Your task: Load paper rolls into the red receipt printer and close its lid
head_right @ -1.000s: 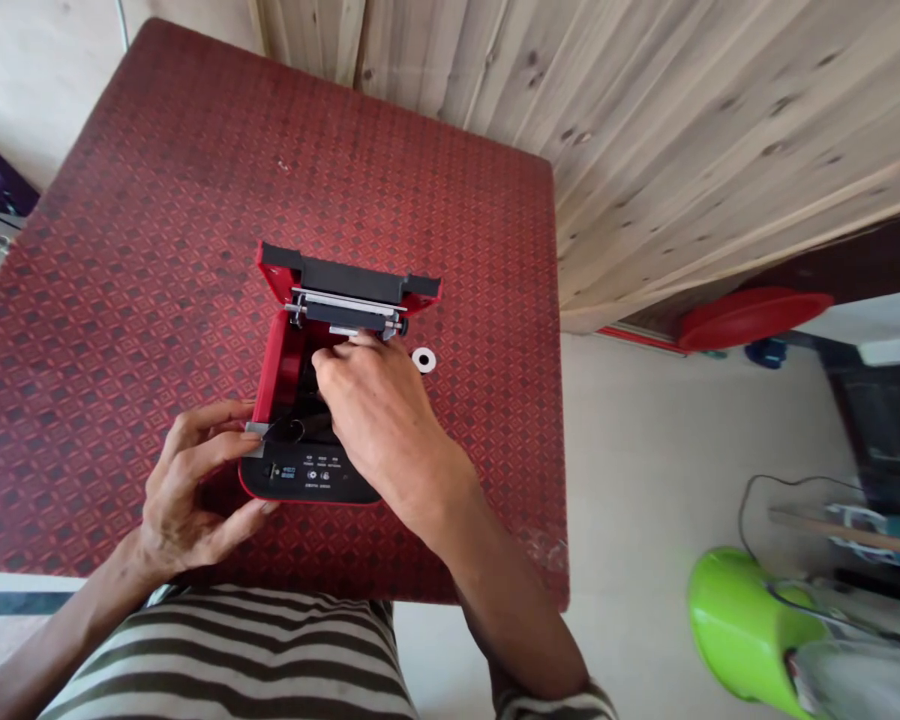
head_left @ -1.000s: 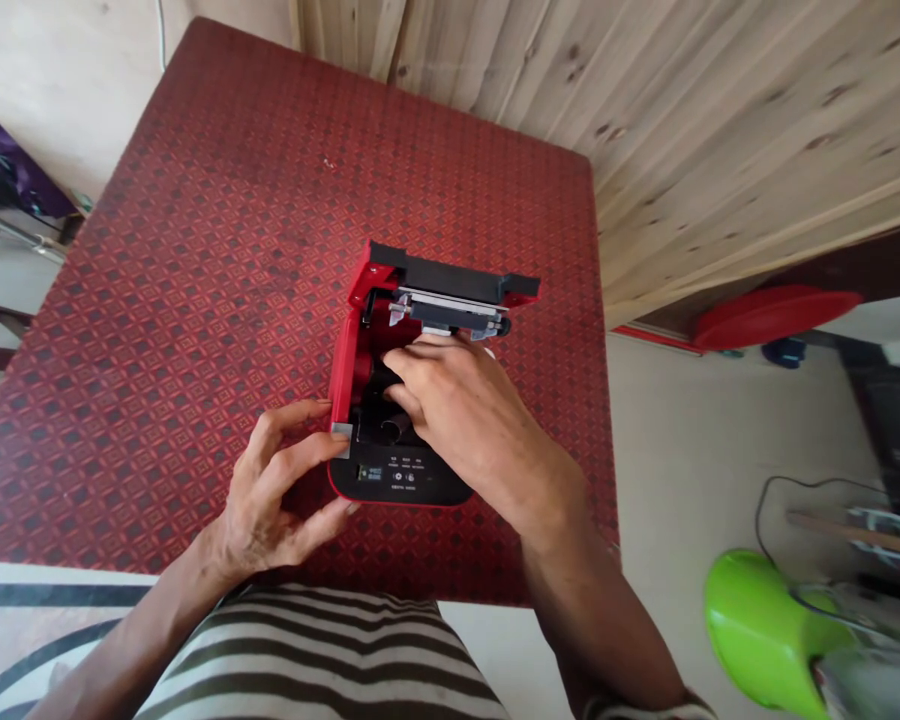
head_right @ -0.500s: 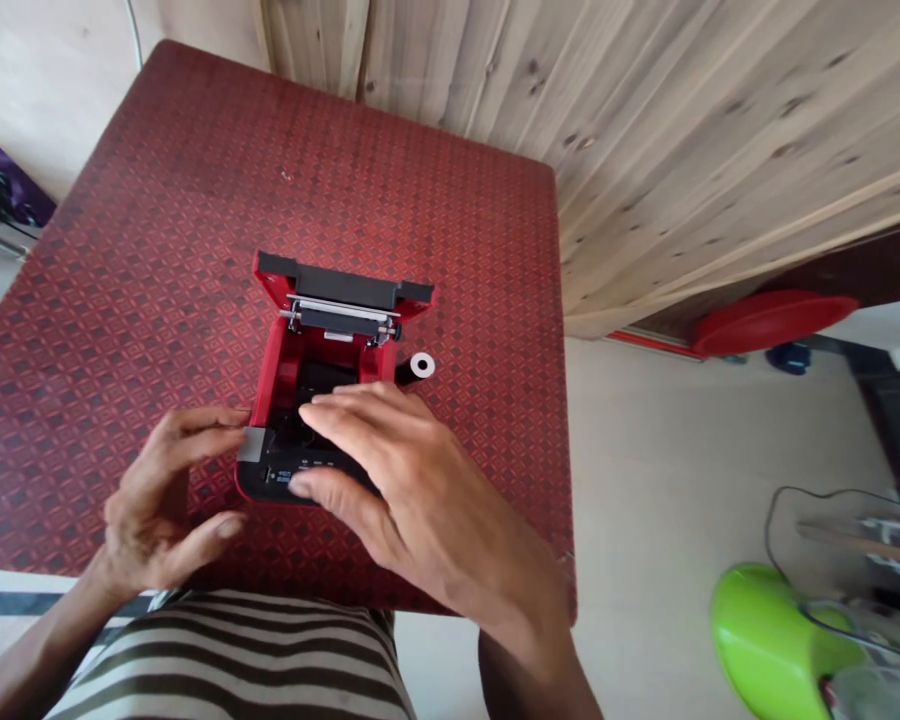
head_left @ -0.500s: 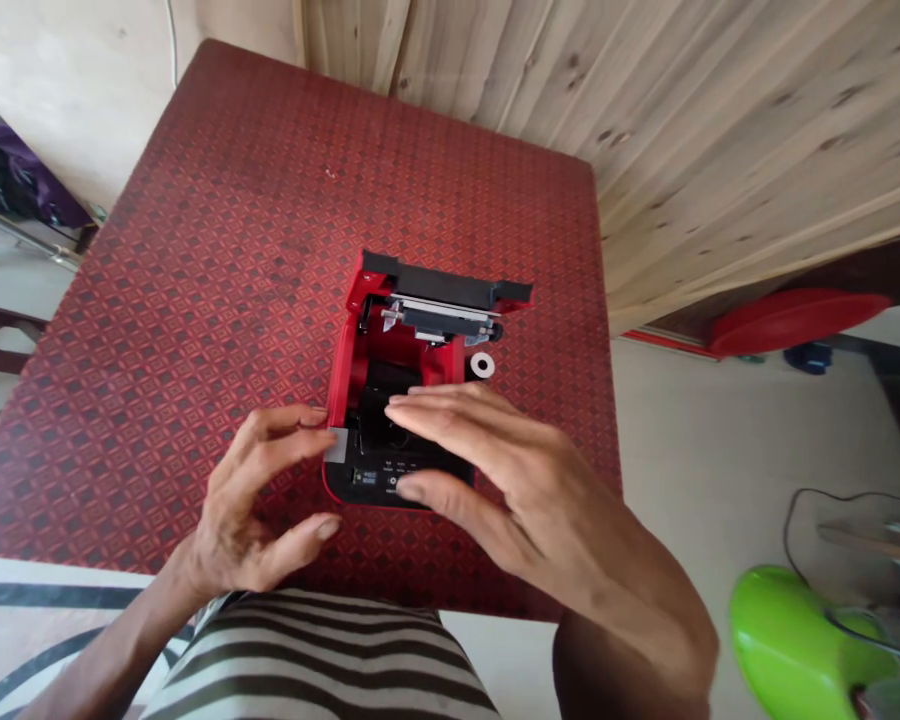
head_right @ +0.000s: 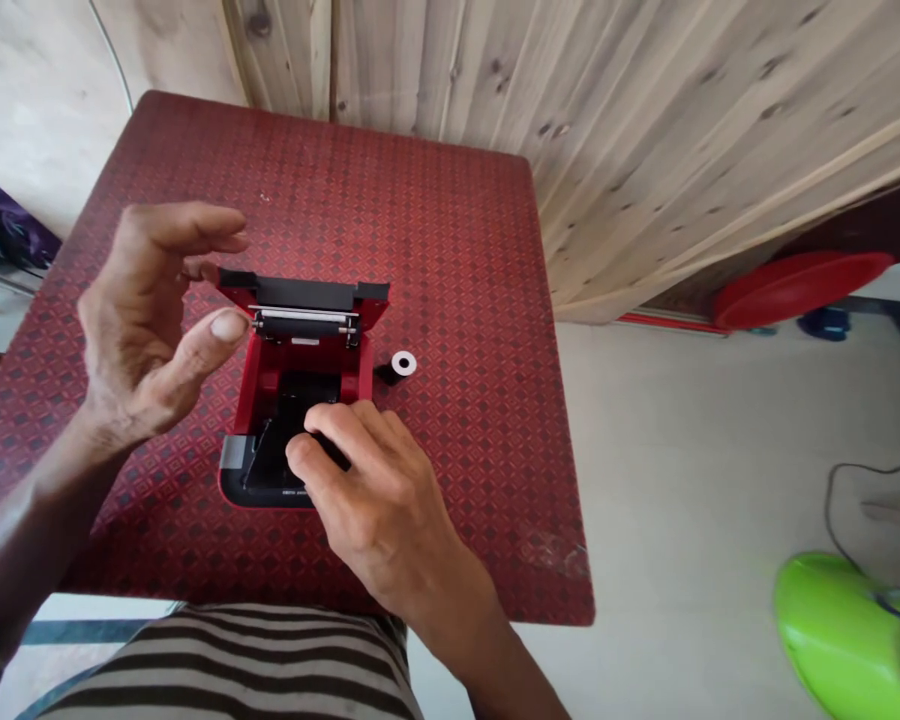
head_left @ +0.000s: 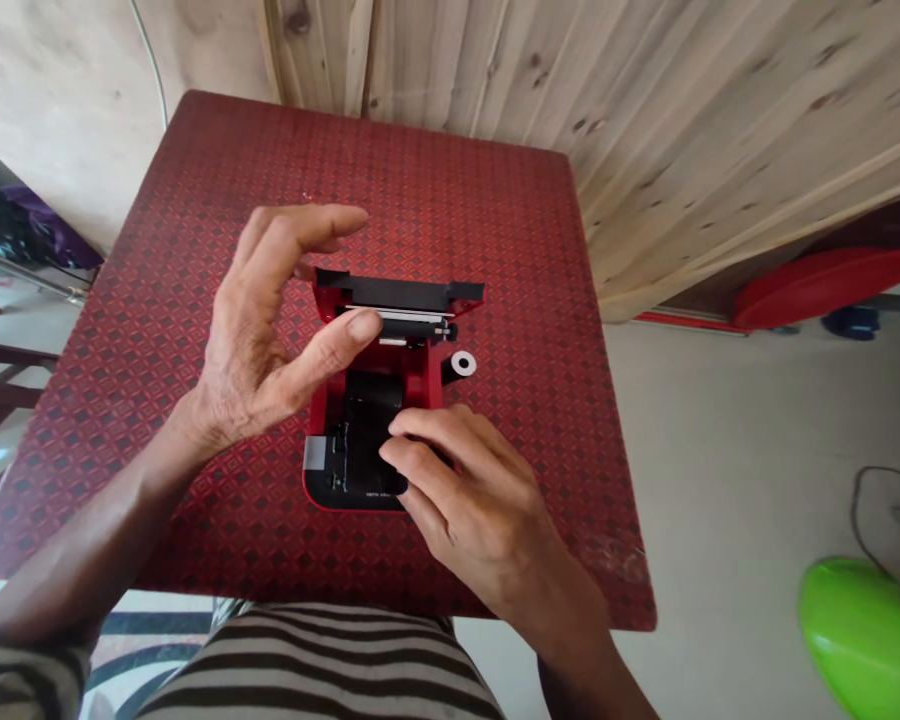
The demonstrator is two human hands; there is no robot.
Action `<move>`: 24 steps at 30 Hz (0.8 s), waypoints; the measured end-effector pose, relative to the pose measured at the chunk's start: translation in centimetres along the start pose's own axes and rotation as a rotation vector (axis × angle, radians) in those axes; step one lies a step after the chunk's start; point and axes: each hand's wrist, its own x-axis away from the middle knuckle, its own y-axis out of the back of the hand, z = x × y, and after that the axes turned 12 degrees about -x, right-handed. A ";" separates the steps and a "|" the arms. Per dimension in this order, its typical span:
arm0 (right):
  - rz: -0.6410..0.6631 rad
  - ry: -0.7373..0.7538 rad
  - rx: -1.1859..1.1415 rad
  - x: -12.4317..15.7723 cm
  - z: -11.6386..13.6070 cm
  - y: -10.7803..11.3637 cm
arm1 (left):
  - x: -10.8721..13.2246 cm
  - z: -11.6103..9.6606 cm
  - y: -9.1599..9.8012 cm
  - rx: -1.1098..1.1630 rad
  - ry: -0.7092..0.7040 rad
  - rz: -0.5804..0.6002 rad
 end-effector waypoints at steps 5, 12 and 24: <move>0.039 0.002 0.000 0.4 0.7 0.4 | 0.3 0.0 -0.1 0.140 -0.083 0.148; 0.011 0.062 0.078 1.5 1.9 0.5 | 3.8 -0.5 0.8 0.044 -0.267 0.166; -0.052 0.055 0.138 2.1 2.0 -0.2 | 8.2 0.5 -0.7 -0.053 -0.467 0.103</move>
